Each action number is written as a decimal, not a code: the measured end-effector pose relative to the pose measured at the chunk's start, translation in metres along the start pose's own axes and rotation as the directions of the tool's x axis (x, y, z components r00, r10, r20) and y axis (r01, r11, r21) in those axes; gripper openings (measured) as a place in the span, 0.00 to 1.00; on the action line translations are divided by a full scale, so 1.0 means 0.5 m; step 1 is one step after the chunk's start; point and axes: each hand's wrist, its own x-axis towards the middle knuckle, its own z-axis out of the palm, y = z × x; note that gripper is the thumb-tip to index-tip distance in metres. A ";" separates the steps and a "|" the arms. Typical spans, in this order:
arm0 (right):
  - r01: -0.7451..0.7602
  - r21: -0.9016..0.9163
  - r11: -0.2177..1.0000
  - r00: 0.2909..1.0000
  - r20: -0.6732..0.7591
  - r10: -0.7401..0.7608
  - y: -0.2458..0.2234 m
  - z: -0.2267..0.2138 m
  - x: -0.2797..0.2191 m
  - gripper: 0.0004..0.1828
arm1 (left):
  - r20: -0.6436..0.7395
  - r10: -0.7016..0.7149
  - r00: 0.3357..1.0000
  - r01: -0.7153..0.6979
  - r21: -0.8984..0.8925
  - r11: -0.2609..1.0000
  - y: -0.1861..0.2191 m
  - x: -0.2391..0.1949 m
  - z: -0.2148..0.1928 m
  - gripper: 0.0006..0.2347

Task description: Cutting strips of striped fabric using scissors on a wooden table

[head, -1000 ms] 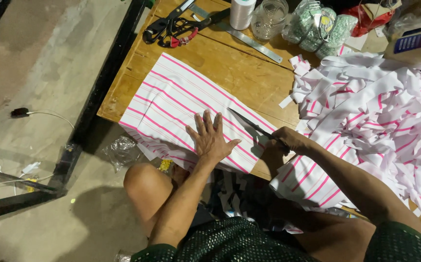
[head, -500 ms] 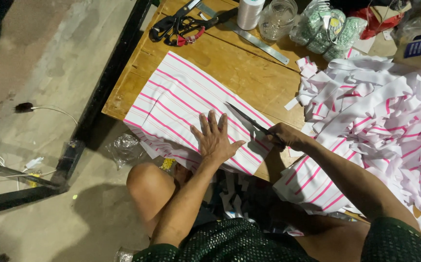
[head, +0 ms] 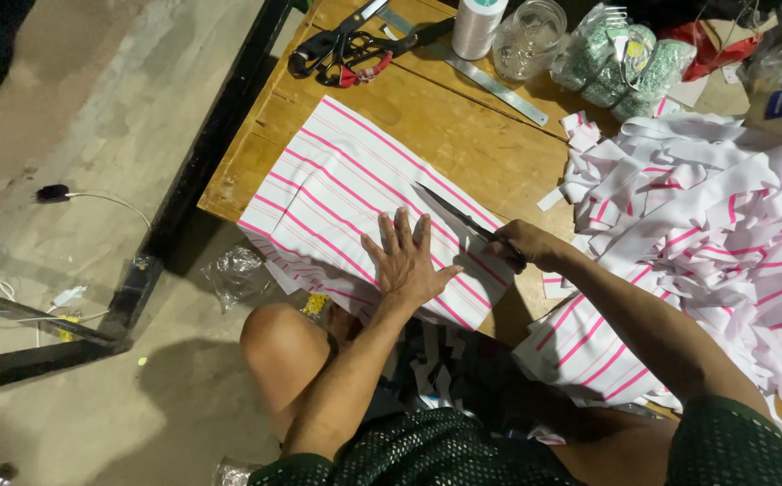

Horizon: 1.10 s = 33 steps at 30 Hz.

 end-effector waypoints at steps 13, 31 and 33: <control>0.050 0.011 0.999 0.999 0.019 -0.050 -0.035 0.002 0.048 0.25 | -0.042 0.011 0.999 -0.011 0.014 1.000 -0.004 0.003 0.012 0.45; 0.027 -0.033 0.999 0.999 0.020 -0.026 -0.148 0.028 0.066 0.24 | -0.036 0.021 0.999 -0.020 0.012 1.000 -0.005 0.005 0.015 0.43; -0.015 0.017 1.000 1.000 0.015 0.014 -0.140 0.029 0.094 0.24 | -0.032 0.021 0.999 -0.021 0.010 1.000 -0.006 0.006 0.018 0.43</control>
